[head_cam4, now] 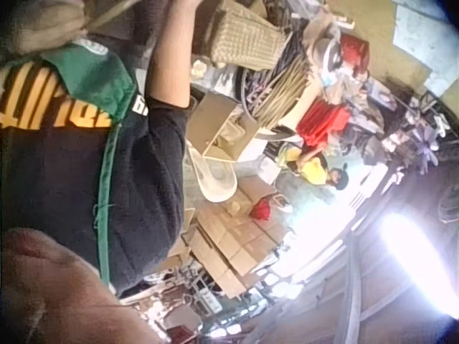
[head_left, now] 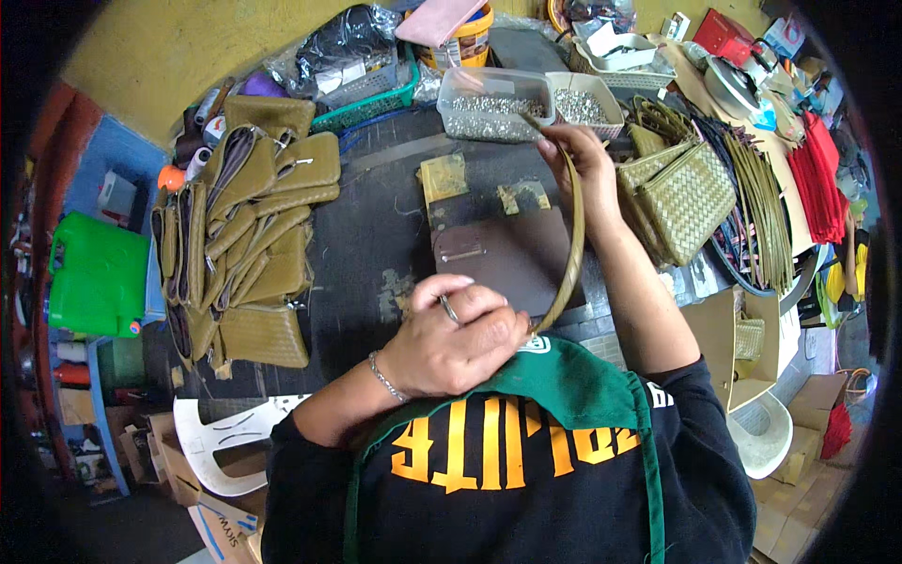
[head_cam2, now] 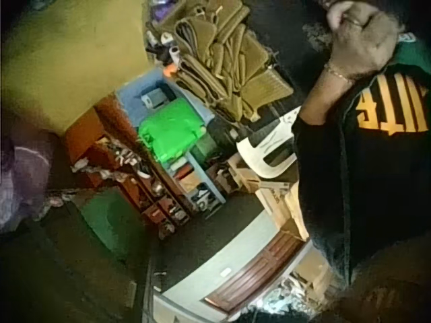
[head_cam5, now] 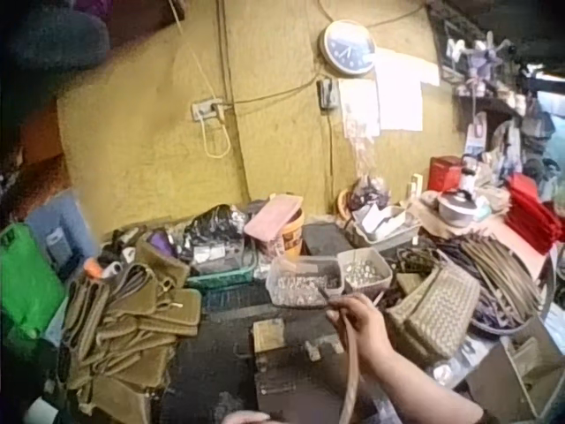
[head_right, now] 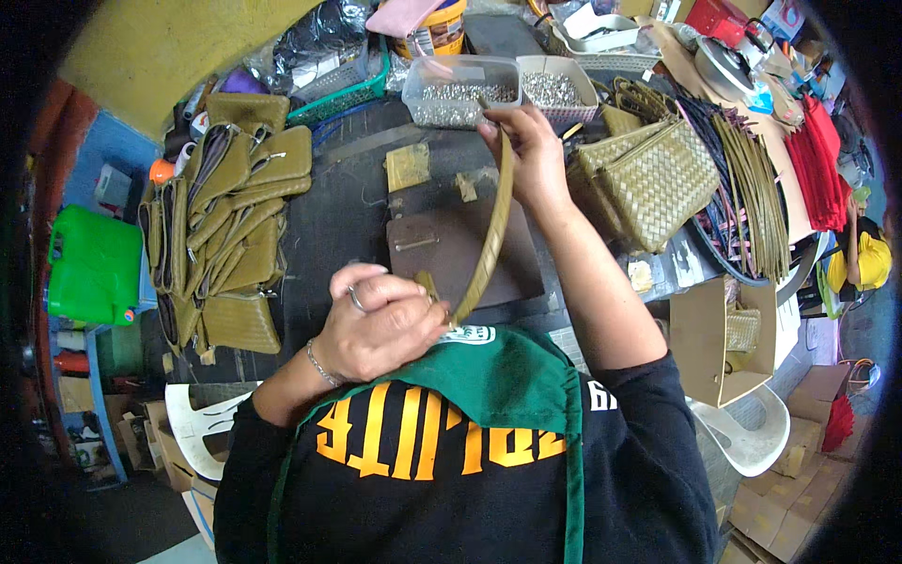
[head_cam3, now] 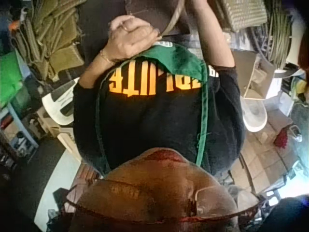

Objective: The person attaches woven straps to small woven pouches by threading the straps through the zipper pull tabs and securing the ends by hand.

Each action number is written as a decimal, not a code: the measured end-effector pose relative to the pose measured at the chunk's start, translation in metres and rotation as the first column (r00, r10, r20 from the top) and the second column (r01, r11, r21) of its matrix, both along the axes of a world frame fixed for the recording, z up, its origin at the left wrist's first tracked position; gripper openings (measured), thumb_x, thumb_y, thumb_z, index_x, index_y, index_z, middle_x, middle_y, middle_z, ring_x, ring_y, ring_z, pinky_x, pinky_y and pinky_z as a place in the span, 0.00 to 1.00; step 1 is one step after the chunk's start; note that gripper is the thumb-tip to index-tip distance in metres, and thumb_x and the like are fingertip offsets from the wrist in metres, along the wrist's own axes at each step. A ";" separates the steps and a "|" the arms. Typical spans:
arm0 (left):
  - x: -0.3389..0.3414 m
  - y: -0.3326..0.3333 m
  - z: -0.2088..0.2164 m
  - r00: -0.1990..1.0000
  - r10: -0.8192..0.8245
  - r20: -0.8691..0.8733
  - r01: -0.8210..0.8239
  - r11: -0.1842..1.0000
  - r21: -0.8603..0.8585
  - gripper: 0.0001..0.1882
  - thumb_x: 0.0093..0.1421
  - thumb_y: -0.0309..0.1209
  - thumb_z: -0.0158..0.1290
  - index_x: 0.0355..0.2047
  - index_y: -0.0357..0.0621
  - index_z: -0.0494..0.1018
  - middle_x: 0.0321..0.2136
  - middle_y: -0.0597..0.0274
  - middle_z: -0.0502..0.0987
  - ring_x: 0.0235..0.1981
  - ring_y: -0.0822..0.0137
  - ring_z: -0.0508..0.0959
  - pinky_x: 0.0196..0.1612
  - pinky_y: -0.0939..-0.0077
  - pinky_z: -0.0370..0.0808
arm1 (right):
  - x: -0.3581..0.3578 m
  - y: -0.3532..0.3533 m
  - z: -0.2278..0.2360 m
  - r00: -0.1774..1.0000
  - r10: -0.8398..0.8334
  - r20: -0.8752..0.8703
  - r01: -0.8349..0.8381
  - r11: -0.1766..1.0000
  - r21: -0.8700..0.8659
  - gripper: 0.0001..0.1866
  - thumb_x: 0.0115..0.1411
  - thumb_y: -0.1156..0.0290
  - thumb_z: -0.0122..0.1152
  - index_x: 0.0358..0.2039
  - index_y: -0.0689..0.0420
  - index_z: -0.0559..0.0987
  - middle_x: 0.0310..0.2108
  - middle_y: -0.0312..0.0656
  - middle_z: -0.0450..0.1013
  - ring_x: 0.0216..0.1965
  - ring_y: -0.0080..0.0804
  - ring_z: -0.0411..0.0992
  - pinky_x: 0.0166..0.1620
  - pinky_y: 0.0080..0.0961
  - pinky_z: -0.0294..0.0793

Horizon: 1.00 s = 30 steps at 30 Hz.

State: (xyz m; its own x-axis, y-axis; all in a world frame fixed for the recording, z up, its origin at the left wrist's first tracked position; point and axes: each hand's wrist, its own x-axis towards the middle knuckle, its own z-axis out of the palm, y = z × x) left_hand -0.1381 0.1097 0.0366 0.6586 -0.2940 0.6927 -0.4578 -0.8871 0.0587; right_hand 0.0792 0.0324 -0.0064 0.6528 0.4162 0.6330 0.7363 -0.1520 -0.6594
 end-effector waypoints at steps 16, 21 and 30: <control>0.007 0.014 -0.017 0.984 -0.053 -0.170 0.009 0.968 -0.251 0.12 0.35 0.27 0.60 0.24 0.46 0.73 0.24 0.70 0.70 0.29 0.71 0.70 0.35 0.75 0.63 | -0.057 -0.041 0.011 -0.121 0.857 -0.500 -0.222 0.468 0.855 0.09 0.59 0.68 0.40 0.36 0.56 0.67 0.43 0.51 0.65 0.43 0.40 0.67 0.41 0.24 0.72; 0.009 0.015 -0.019 0.983 -0.080 -0.166 0.033 0.963 -0.267 0.12 0.35 0.26 0.60 0.24 0.46 0.73 0.24 0.69 0.70 0.29 0.70 0.70 0.33 0.75 0.63 | -0.062 -0.047 0.004 0.011 0.822 -0.570 -0.245 0.555 0.795 0.05 0.54 0.76 0.49 0.32 0.56 0.68 0.37 0.45 0.69 0.36 0.34 0.71 0.29 0.15 0.70; 0.005 0.011 -0.018 0.987 -0.057 -0.152 0.009 0.954 -0.301 0.08 0.38 0.25 0.59 0.22 0.43 0.73 0.23 0.68 0.70 0.28 0.69 0.70 0.31 0.77 0.63 | -0.050 -0.061 0.012 0.408 0.445 -0.797 -0.207 0.896 0.394 0.07 0.49 0.70 0.57 0.25 0.58 0.70 0.25 0.40 0.71 0.25 0.34 0.72 0.23 0.19 0.70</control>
